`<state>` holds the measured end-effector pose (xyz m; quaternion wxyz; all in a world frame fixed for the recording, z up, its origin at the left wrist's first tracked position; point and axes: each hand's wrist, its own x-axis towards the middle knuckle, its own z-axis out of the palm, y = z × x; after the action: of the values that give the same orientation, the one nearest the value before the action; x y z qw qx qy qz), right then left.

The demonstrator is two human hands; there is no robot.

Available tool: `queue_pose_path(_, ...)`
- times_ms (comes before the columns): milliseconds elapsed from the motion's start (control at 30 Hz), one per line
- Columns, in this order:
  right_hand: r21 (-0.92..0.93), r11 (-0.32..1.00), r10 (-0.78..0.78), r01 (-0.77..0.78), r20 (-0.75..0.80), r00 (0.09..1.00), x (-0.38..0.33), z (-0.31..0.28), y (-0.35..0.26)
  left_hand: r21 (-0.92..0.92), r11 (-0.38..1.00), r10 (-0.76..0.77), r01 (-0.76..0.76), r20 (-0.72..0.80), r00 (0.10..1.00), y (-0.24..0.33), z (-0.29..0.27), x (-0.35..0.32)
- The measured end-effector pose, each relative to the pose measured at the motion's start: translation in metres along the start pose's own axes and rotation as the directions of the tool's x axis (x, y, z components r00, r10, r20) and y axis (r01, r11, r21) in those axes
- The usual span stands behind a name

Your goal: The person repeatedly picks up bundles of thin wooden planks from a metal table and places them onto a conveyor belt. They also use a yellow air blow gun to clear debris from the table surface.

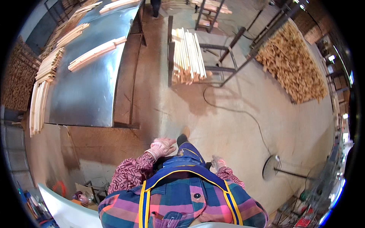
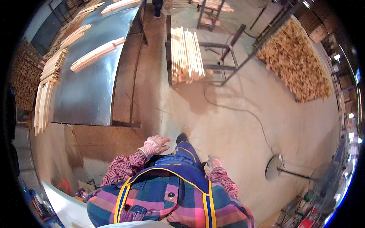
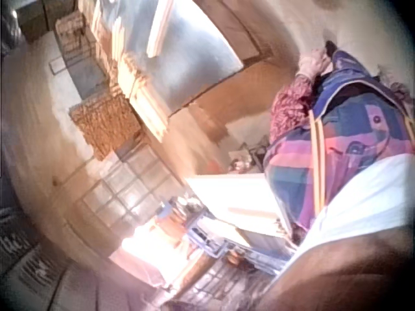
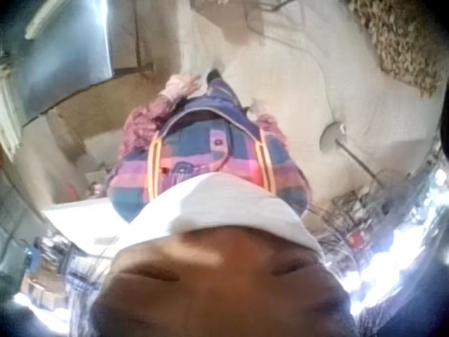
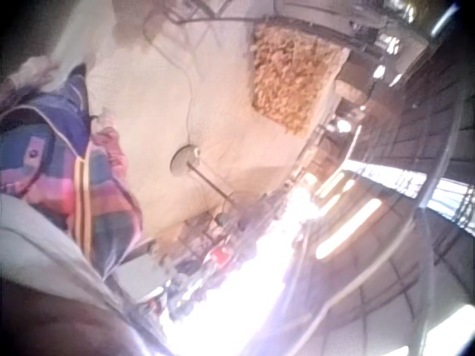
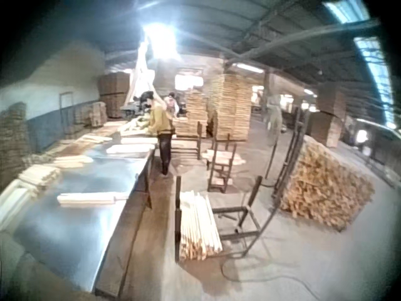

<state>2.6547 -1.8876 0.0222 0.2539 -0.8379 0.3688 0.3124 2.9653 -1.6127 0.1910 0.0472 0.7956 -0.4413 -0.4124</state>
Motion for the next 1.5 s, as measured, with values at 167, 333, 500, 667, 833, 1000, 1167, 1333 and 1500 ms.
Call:
queue_pose_path(167, 0.034, 0.996, -0.08, 0.083, -0.081, 0.994, 0.166, -0.123, -0.048, -0.103, 0.995, -0.009, -0.005, -0.135, 0.991, 0.0, -0.077, 0.082)
queue_pose_path(333, 0.535, 0.754, -0.223, 0.382, -0.339, 0.914, 0.291, -0.241, -0.118, -0.209, 0.971, -0.159, 0.118, -0.189, 0.969, -0.002, -0.151, 0.146)
queue_pose_path(500, 0.751, 0.487, -0.223, 0.446, -0.387, 0.895, 0.389, -0.265, -0.153, -0.382, 0.9, -0.294, 0.212, -0.171, 0.94, -0.037, -0.215, 0.233)
queue_pose_path(667, 0.185, 0.92, -0.317, 0.345, -0.165, 0.934, 0.415, -0.313, -0.188, -0.684, 0.644, -0.559, 0.342, -0.116, 0.821, -0.161, -0.188, 0.361)
queue_pose_path(833, 0.717, 0.671, -0.115, 0.191, -0.153, 0.981, 0.465, -0.34, -0.138, -0.695, 0.556, -0.636, 0.455, -0.003, 0.772, -0.2, -0.227, 0.395)
queue_pose_path(1000, 0.328, 0.812, -0.425, 0.483, -0.235, 0.874, 0.545, -0.337, -0.101, -0.86, 0.465, -0.713, 0.211, -0.222, 0.665, -0.26, -0.146, 0.453)
queue_pose_path(1167, 0.596, 0.754, -0.381, 0.275, 0.056, 0.923, 0.624, -0.368, -0.185, -0.937, 0.216, -0.548, -0.275, -0.35, 0.76, -0.275, -0.117, 0.477)
queue_pose_path(1333, 0.676, 0.713, -0.301, 0.185, 0.057, 0.952, 0.674, -0.364, -0.236, -0.988, -0.155, -0.615, 0.018, 0.111, 0.781, -0.308, -0.048, 0.48)
queue_pose_path(1500, 0.675, 0.72, -0.195, 0.161, -0.026, 0.98, 0.723, -0.306, -0.228, -0.776, -0.56, -0.706, -0.29, 0.263, 0.658, -0.226, -0.142, 0.504)
